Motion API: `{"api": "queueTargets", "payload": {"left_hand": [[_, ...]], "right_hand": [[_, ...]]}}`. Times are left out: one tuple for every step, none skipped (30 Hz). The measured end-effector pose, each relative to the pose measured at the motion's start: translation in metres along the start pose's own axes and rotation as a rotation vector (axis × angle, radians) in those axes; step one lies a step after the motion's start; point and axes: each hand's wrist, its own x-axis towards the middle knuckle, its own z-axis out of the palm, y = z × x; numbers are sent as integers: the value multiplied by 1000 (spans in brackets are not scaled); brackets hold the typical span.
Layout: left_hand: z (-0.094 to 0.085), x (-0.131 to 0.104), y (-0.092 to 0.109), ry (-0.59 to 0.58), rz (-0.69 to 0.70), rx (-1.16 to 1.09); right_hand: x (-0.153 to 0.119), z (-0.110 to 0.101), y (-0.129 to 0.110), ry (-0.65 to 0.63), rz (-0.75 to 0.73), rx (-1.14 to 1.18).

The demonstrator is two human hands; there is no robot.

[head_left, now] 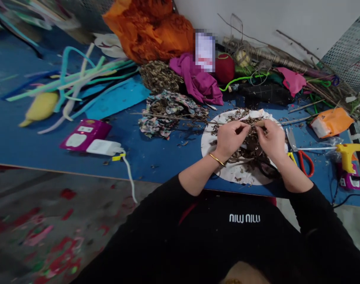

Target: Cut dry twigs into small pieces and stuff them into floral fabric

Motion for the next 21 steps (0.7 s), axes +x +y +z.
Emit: {"api": "queueTargets", "payload": {"left_hand": [[1,-1,0,-2,12,7],[1,-2,1,-2,17,8],[1,-2,1,0,10,-3],[1,-2,2,0,-15,-35],[0,-1,2,-3,-64,-91],[0,0,3,-15,-133,-169],[0,2,3,-37,-218,-262],[-1,3,3,-65,-308,-359],[-1,5,4,-93,-391,-450],[-1,6,4,-112,-460,-526],[-1,7,5,-118,-508,-580],[-1,7,6,-116,-533,-611],[-1,8,7,-105,-538,-623],[-2,8,8,-92,-528,-619],[-2,7,9,-81,-509,-607],[-2,7,9,-74,-489,-590],[-2,7,9,-72,-471,-571],[-2,7,9,-72,-454,-552],[-2,6,9,-71,-436,-531],[-2,6,9,-70,-415,-505],[-2,5,8,-66,-391,-472]], "right_hand": [[-2,1,-2,9,-22,-80],[-3,3,-4,17,-41,-146],[-5,4,-6,24,-56,-187],[-5,5,-7,36,-62,-194],[-5,5,-8,54,-56,-160],[-4,5,-8,72,-31,-84],[-3,5,-8,85,14,28],[-1,5,-8,91,76,164],[1,4,-8,89,143,307],[2,3,-8,76,204,437],[4,2,-8,60,248,536],[5,1,-8,49,269,596],[6,0,-9,43,267,618],[6,-1,-10,41,248,610],[5,-2,-11,41,219,582],[5,-2,-11,47,184,544],[4,-3,-12,55,147,502],[4,-3,-11,60,110,456],[3,-3,-10,61,72,406],[3,-3,-9,57,33,350],[2,-2,-7,51,-5,284]]}}
